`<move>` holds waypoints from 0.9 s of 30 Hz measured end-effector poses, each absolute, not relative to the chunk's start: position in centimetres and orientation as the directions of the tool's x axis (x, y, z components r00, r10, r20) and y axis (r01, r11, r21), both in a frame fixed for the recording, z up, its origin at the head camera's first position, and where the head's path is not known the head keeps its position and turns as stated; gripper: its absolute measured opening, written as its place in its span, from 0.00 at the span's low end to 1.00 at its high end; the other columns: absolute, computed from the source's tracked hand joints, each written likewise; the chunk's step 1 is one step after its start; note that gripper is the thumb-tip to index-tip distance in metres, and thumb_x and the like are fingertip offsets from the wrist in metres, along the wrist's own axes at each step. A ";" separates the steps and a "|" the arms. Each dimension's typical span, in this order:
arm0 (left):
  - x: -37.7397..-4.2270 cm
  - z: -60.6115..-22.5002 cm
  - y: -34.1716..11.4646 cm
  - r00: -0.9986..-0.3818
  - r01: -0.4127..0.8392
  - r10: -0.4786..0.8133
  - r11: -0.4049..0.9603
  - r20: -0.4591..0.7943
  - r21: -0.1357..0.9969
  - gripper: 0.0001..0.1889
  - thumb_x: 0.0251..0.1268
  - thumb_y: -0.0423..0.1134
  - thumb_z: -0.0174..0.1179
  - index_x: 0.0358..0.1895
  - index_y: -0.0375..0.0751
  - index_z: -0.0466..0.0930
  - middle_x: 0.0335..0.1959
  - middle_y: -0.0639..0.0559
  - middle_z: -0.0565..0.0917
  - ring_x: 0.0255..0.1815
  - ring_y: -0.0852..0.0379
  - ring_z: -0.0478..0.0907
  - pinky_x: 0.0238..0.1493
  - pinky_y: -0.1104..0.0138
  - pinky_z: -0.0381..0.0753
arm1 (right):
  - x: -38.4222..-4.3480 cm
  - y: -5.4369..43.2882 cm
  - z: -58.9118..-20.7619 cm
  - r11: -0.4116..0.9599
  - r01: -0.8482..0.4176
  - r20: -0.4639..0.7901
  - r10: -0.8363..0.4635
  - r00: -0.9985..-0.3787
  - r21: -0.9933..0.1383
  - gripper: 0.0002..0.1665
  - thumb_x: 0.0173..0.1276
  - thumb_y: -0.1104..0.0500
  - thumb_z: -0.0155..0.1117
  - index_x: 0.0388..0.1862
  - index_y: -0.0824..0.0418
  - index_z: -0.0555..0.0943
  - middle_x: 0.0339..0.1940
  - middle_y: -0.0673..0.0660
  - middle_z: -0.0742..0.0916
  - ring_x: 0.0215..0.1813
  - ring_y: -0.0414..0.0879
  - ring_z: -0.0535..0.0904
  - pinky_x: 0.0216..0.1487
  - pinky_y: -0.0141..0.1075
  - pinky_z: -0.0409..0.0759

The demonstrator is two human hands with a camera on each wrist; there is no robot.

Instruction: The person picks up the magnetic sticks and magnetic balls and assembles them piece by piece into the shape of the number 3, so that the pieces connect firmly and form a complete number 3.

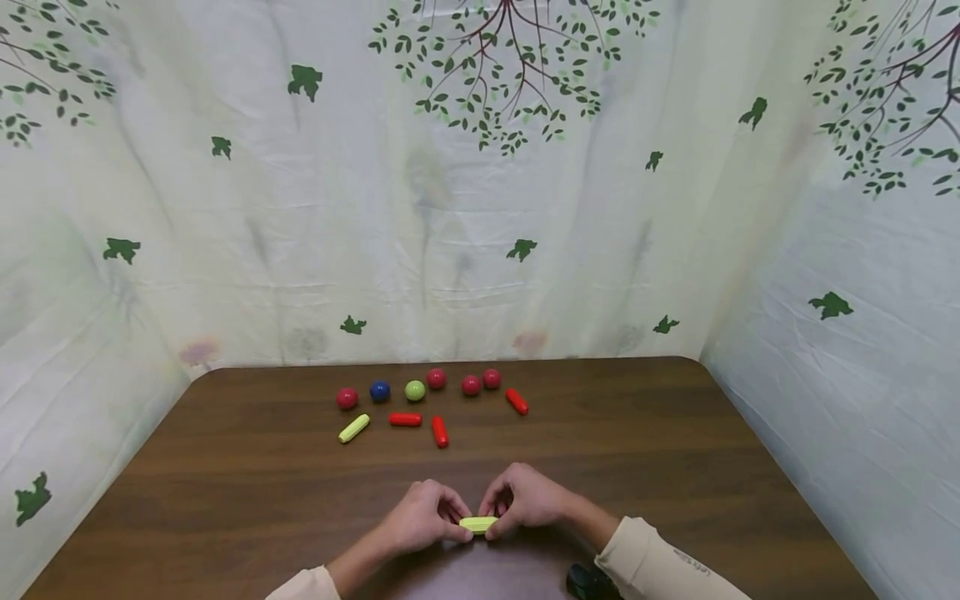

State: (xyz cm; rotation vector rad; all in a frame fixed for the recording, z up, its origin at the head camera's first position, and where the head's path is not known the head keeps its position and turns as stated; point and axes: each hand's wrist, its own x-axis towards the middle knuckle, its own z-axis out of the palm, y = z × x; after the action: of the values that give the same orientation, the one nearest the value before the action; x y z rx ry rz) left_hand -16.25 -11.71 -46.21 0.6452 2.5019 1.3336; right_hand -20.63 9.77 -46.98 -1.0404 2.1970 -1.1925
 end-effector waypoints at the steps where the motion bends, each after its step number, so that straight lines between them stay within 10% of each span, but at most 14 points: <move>1: -16.2 -46.2 -11.7 -0.872 0.275 0.490 0.497 -0.004 0.823 0.07 0.44 0.34 0.75 0.27 0.41 0.86 0.21 0.58 0.83 0.22 0.69 0.75 0.25 0.74 0.73 | -20.5 9.7 -47.0 0.354 -0.421 -0.021 -0.785 -0.619 -0.835 0.09 0.48 0.65 0.78 0.29 0.62 0.86 0.19 0.40 0.80 0.22 0.29 0.71 0.24 0.22 0.68; 27: -14.6 -46.1 -11.8 -0.846 0.260 0.528 0.529 -0.074 0.808 0.10 0.38 0.31 0.77 0.24 0.44 0.84 0.19 0.61 0.80 0.22 0.69 0.73 0.25 0.73 0.72 | -19.2 9.6 -46.4 0.389 -0.572 -0.058 -0.858 -0.511 -0.722 0.10 0.48 0.61 0.79 0.30 0.56 0.87 0.24 0.37 0.83 0.26 0.27 0.69 0.28 0.21 0.69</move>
State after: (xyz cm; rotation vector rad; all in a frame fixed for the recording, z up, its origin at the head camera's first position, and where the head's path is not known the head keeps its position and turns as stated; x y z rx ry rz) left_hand -14.63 -11.80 -46.08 0.6552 2.4623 1.2243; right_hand -19.20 9.57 -46.39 -1.2301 2.2282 -0.9111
